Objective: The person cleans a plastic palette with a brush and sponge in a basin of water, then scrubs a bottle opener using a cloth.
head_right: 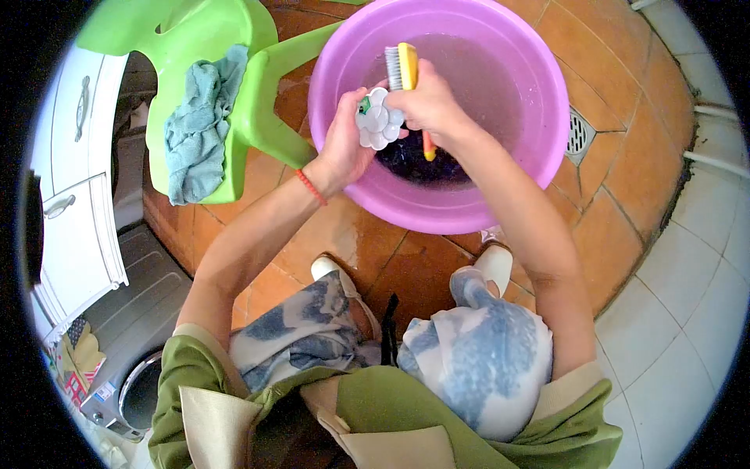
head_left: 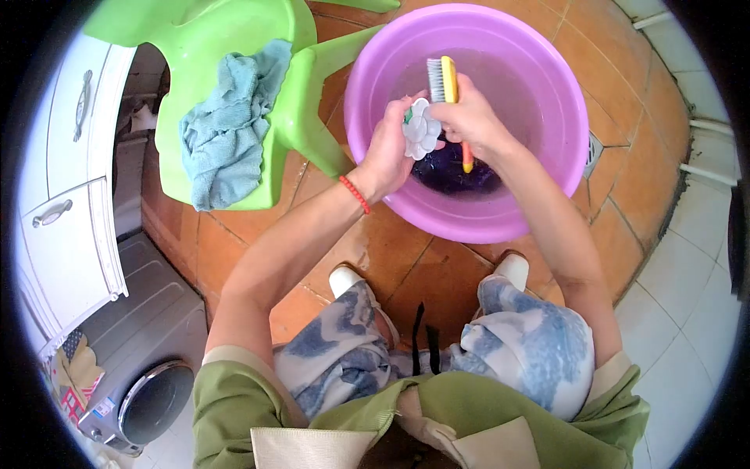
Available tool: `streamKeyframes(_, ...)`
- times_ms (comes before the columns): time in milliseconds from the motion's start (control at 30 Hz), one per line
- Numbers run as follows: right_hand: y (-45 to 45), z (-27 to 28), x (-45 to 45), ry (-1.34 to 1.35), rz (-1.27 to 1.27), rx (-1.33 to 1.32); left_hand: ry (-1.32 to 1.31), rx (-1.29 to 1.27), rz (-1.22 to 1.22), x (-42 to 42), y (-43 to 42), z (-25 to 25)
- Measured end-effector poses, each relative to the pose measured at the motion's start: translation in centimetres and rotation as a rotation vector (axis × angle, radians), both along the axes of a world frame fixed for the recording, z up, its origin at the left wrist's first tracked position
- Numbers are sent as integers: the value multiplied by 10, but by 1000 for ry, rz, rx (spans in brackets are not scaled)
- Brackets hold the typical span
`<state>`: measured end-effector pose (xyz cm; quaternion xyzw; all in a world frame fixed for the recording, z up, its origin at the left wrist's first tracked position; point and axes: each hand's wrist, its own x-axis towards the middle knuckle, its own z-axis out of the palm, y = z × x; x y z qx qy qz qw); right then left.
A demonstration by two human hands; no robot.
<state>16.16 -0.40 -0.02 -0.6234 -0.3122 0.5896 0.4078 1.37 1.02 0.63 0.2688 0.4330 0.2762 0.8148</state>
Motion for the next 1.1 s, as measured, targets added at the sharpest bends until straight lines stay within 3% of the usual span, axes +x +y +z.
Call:
streamKeyframes(33,-1,0,6,48,9,-9,8,-24,11,0,2,-2)
streamKeyframes(133,4,-22,38,-785,44,57,-85,-116,-6,-4,11,-7)
streamKeyframes(200,-2,-54,51,-1127,-171,96,-64,-133,-40,-7,12,-10)
streamKeyframes(233,-4,-63,51,-1152,-186,-18,-51,-162,-45,-7,12,-6)
streamKeyframes(333,0,-63,46,-879,273,0,-5,-214,-13,-5,11,1)
streamKeyframes(467,-25,-1,3,-627,100,274,-19,-199,17,-7,14,-7)
streamKeyframes(533,-32,20,-20,-627,264,209,-43,-205,54,-7,11,-12)
streamKeyframes(600,-32,11,-35,-821,364,267,-79,-193,65,-5,12,-13)
streamKeyframes(667,-14,12,-26,-887,330,120,-121,-171,61,-4,11,-9)
streamKeyframes(800,-28,24,-36,-933,450,145,-98,-239,78,-8,11,-24)
streamKeyframes(867,-45,16,-45,-926,464,247,-85,-221,78,-4,9,-7)
streamKeyframes(933,-42,20,-43,-1077,492,243,-85,-199,68,-3,12,-12)
streamKeyframes(1000,-19,20,-22,-1047,421,114,-117,-205,34,-6,13,-16)
streamKeyframes(1100,-13,16,-11,-865,275,185,-69,-192,27,-3,14,4)
